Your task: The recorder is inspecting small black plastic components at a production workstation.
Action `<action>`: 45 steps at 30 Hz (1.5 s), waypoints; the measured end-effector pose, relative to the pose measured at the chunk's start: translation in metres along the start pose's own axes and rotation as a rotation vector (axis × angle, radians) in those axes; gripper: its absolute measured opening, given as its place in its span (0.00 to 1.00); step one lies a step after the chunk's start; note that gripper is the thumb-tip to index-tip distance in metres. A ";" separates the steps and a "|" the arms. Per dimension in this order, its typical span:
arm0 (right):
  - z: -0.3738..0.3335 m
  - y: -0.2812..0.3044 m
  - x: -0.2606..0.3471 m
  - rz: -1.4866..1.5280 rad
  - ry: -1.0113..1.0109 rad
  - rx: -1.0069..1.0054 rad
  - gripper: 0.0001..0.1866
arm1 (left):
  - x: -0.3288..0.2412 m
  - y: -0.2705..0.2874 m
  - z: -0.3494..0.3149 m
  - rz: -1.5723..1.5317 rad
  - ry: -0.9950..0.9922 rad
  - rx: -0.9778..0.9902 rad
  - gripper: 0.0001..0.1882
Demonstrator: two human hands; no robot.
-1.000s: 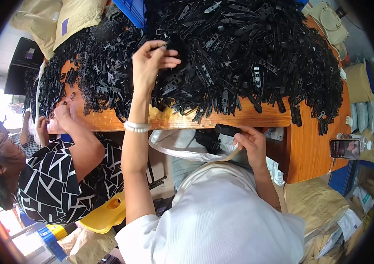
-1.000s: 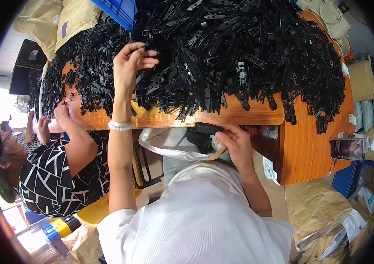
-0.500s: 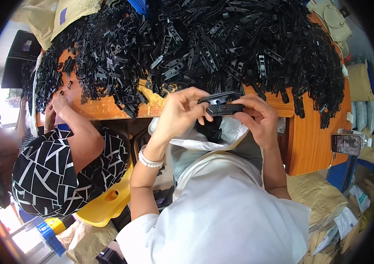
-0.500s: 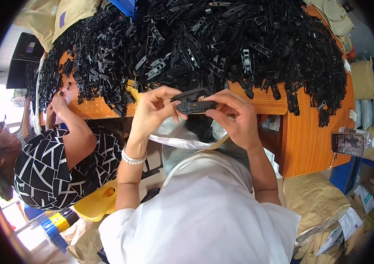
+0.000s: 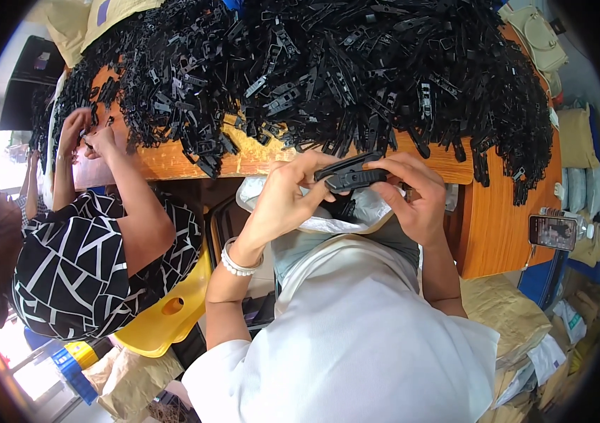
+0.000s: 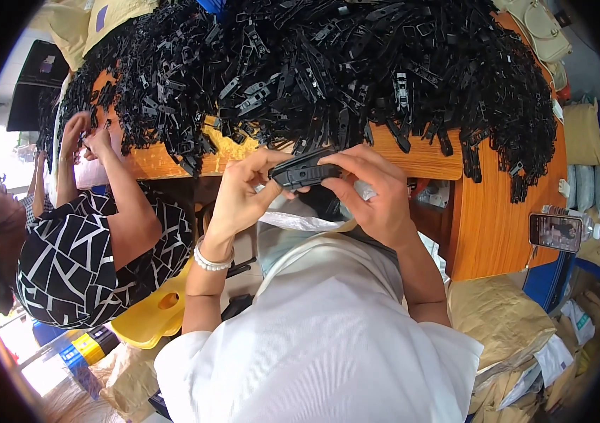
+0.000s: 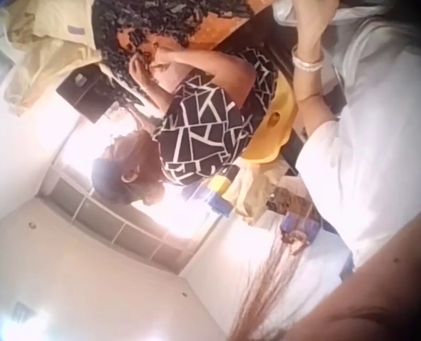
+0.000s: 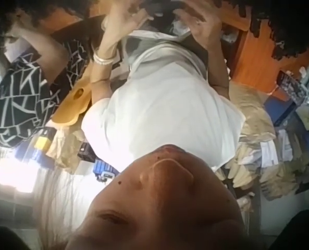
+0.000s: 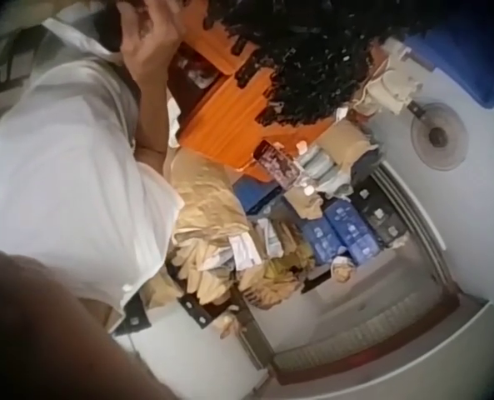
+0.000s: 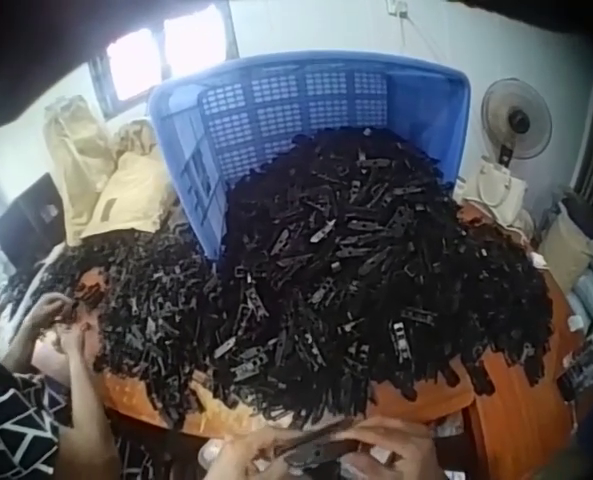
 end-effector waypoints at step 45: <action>-0.046 -0.050 -0.029 0.070 -0.314 0.320 0.10 | 0.062 0.152 -0.060 1.193 -0.131 -0.594 0.07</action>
Point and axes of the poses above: each hand's wrist, its own z-axis towards the middle knuckle, its own y-axis out of the back of the hand, x = y × z, the point moved 3 cm from there along z, towards the middle knuckle, and after that the axes turned 2 degrees about z, right-handed, at the moved point
